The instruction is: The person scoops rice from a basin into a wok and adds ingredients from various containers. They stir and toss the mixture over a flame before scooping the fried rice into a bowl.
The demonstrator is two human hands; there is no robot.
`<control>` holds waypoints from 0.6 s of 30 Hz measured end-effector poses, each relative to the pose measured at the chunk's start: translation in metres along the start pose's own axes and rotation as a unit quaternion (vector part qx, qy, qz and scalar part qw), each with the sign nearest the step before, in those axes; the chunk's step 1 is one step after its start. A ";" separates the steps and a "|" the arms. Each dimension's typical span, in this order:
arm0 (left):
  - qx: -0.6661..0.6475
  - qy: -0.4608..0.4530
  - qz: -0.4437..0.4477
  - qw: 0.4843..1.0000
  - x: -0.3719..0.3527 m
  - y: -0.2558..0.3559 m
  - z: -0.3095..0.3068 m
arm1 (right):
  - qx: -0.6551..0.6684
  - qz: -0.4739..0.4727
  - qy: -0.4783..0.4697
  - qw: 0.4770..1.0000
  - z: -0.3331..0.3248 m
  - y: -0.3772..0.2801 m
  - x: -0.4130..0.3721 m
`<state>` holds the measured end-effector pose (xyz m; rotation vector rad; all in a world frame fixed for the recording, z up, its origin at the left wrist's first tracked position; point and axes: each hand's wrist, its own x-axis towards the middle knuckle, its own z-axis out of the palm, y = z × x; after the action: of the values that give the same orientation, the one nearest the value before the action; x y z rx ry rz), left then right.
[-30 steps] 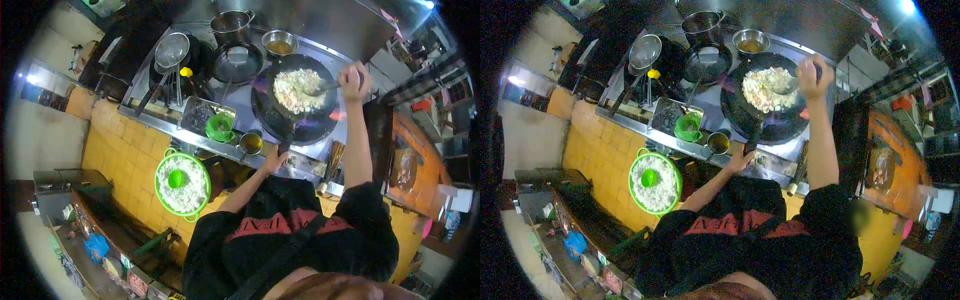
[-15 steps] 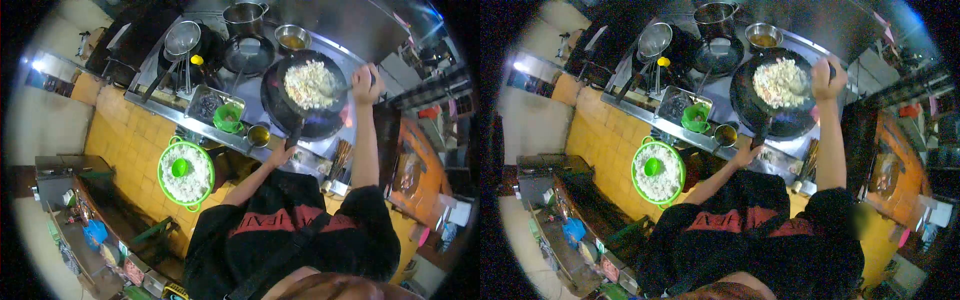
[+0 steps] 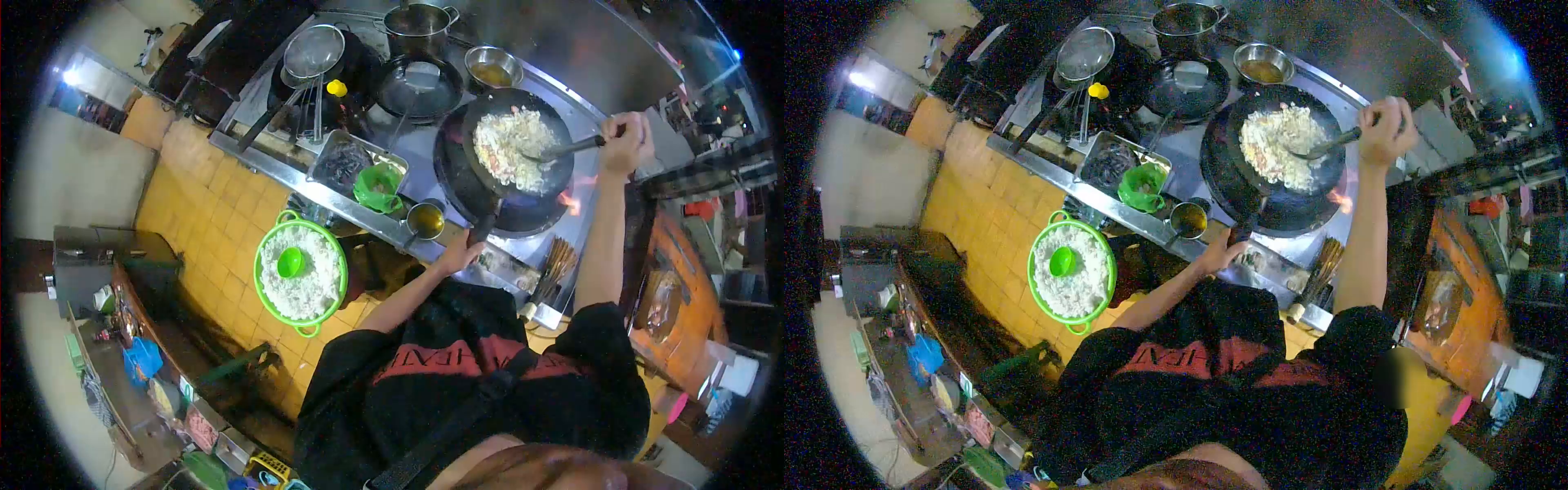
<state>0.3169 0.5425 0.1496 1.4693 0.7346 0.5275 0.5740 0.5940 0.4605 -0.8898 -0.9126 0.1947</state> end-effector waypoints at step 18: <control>-0.024 -0.035 -0.115 0.992 0.001 0.019 -0.001 | 0.094 0.027 0.124 0.987 0.000 0.010 0.004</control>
<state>0.3188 0.5446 0.1680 1.3313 0.8179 0.3144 0.5784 0.6023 0.4555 -0.7443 -0.6270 0.2090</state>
